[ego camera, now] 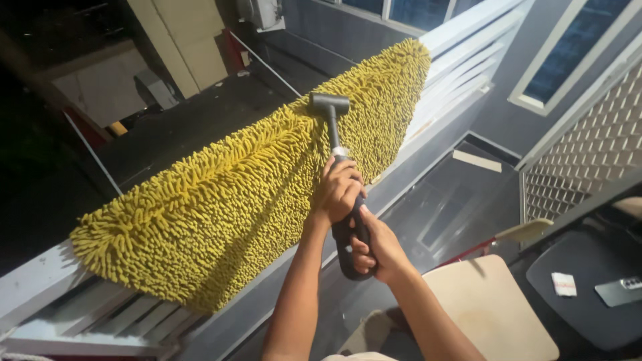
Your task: The person uses a handheld vacuum cleaner to clean a yellow shag rug laid out on a balcony floor. The person moves the vacuum head back and forth across the rug's surface in a repetitive cleaning motion.
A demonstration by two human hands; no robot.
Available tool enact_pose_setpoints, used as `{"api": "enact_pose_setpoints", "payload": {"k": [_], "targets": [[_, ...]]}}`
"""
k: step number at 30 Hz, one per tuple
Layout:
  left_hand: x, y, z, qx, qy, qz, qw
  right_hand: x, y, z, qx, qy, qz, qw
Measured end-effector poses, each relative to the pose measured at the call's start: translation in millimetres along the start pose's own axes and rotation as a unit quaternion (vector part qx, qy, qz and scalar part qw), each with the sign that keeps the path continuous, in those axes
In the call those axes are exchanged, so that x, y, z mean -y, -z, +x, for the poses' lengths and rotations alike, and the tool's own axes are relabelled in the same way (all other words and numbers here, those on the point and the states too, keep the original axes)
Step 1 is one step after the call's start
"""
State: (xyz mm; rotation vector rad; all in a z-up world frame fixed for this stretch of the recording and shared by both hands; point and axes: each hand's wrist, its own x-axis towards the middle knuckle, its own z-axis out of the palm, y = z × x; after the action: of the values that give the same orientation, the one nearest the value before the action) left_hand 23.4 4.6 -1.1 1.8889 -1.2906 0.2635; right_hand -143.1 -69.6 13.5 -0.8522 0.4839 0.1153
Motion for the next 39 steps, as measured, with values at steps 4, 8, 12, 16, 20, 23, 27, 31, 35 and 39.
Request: {"api": "enact_pose_setpoints", "payload": {"k": [4,8,12,16,20,23,27,31,35,39], "targets": [[-12,-1,-21,-0.014,-0.033,0.027,0.999,-12,-8,-14,-0.024,-0.031,0.018,0.999],[-4,11,-29,0.028,-0.012,-0.014,0.999,-24,-27,-21,-0.035,-0.047,0.053,0.997],[17,16,-12,0.014,-0.132,0.097,0.986,-9,-35,-11,-0.025,-0.032,0.066,0.997],[4,8,-3,-0.029,-0.04,0.001,0.999,8,-23,-10,-0.011,-0.034,0.031,0.999],[-15,8,-28,-0.051,-0.04,-0.005,0.998,-14,-18,-23,-0.042,-0.039,0.001,0.998],[-23,5,-41,-0.038,-0.011,-0.025,0.999,-26,-19,-36,-0.032,-0.045,0.018,0.998],[-9,6,-24,-0.011,0.001,-0.001,1.0,-12,-23,-23,-0.038,-0.041,0.024,0.998],[3,10,-8,-0.023,-0.015,0.0,1.0,-1,-24,-5,-0.012,-0.022,0.018,1.0],[-15,8,-31,-0.029,-0.01,0.002,1.0,-19,-19,-22,-0.028,-0.032,0.019,0.999],[-24,12,-38,-0.032,-0.002,-0.036,0.999,-23,-19,-34,-0.025,-0.039,0.025,0.999]]}}
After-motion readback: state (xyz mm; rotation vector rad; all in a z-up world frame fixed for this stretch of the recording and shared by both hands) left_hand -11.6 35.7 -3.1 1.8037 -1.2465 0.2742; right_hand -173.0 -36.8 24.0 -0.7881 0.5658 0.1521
